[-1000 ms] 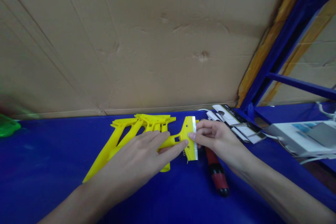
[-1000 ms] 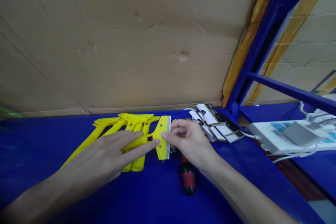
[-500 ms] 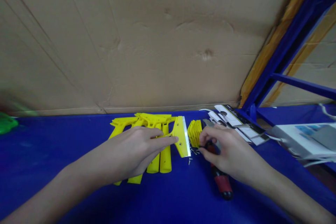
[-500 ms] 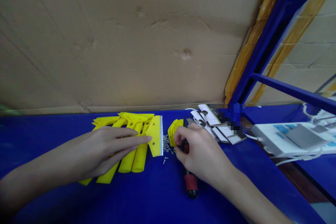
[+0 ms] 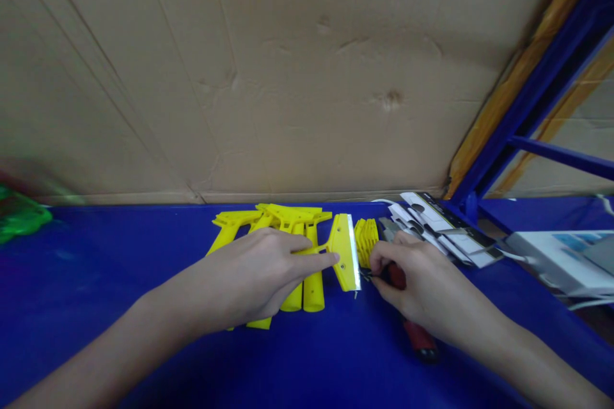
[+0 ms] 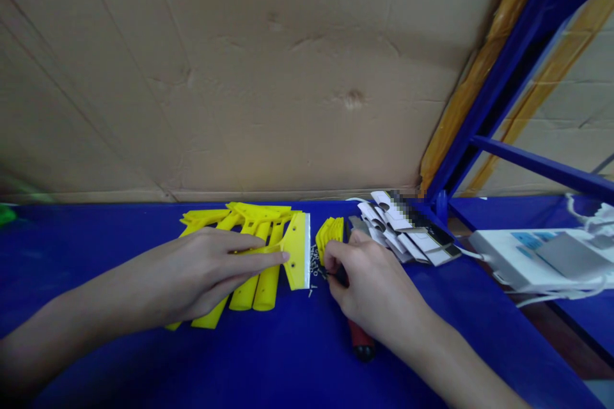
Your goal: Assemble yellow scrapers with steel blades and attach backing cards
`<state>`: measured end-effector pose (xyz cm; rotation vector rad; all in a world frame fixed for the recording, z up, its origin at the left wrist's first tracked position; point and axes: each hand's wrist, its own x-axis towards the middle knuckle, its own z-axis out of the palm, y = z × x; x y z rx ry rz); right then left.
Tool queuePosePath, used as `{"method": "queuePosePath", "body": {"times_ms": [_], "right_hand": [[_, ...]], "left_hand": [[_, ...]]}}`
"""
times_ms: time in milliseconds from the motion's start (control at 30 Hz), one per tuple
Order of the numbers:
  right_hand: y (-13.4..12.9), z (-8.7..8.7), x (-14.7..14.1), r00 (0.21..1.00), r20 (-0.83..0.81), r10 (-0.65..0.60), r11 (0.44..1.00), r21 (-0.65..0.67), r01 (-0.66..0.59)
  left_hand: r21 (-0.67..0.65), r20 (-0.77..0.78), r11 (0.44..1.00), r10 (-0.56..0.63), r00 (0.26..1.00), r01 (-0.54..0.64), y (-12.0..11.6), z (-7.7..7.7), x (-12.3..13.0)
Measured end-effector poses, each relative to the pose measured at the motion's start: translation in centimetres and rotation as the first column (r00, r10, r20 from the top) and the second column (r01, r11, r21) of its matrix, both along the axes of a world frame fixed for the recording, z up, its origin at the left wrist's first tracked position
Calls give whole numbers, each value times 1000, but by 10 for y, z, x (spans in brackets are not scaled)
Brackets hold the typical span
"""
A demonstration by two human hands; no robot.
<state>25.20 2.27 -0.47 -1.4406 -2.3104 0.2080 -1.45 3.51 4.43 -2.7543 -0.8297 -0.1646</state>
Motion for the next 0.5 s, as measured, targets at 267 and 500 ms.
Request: {"method": "queuePosePath", "body": {"times_ms": [267, 500], "right_hand": [[-2, 4, 0, 990, -143, 7, 1000, 28, -3], [1, 5, -8, 971, -240, 16, 1000, 3, -16]], "left_hand": [[5, -23, 1000, 2, 1000, -2, 0, -2, -1], [-63, -9, 997, 39, 999, -40, 0, 8, 1]]}}
